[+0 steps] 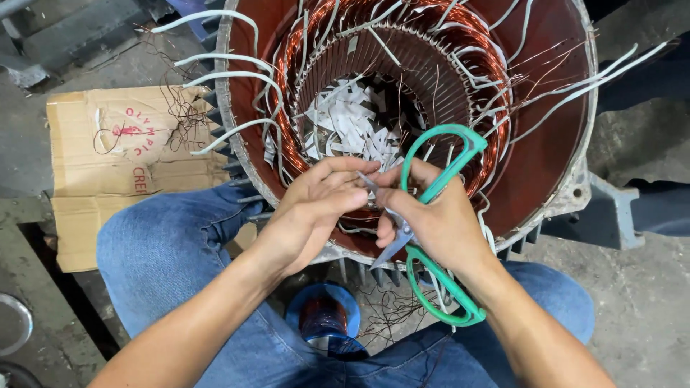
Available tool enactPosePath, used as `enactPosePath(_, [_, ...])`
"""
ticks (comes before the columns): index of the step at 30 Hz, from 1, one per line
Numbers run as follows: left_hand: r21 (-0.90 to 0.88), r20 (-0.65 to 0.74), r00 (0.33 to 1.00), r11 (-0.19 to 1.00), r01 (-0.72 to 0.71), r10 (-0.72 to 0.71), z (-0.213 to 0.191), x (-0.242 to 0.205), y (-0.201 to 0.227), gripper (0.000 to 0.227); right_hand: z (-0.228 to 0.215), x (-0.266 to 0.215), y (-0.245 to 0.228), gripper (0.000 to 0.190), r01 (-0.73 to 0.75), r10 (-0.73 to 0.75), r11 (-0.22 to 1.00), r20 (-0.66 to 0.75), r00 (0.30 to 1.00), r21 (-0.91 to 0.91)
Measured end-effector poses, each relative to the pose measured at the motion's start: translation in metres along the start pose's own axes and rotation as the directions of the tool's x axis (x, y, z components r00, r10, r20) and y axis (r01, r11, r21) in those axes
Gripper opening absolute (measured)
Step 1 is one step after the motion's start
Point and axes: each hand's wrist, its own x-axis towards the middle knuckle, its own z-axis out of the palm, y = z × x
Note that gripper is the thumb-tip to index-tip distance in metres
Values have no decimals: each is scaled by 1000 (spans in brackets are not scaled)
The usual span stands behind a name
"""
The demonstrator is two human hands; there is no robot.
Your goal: The person trims excess copper wire ends from a motor stator using green-handled scissors. They repeatedly pull wire strands from the stator slots and cut them close to the coil base, discarding the cut pieces.
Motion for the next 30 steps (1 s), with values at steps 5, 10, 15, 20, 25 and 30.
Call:
enactPosePath(5, [269, 53, 998, 963, 19, -35, 5, 1, 10, 76, -23, -20, -23, 15, 140, -90, 968, 228, 969, -210])
enactPosePath(10, [613, -84, 979, 765, 197, -185, 24, -1, 22, 84, -79, -18, -54, 21, 302, -286, 946, 133, 949, -121])
enactPosePath(15, [831, 9, 999, 556, 14, -39, 26, -2, 10, 85, -87, 7, -82, 23, 454, -197, 703, 463, 864, -547])
enactPosePath(20, [815, 52, 998, 577, -54, 19, 26, -2, 2, 69, -55, 23, -50, 16, 568, -178, 578, 589, 788, -586])
enactPosePath(25, [727, 13, 997, 686, 39, -70, 25, -4, 14, 84, -48, 32, -25, 6, 425, -159, 623, 426, 890, -656])
enactPosePath(30, [726, 1, 998, 687, 44, -66, 28, -3, 12, 95, -54, 22, -24, 9, 502, -165, 617, 524, 835, -606])
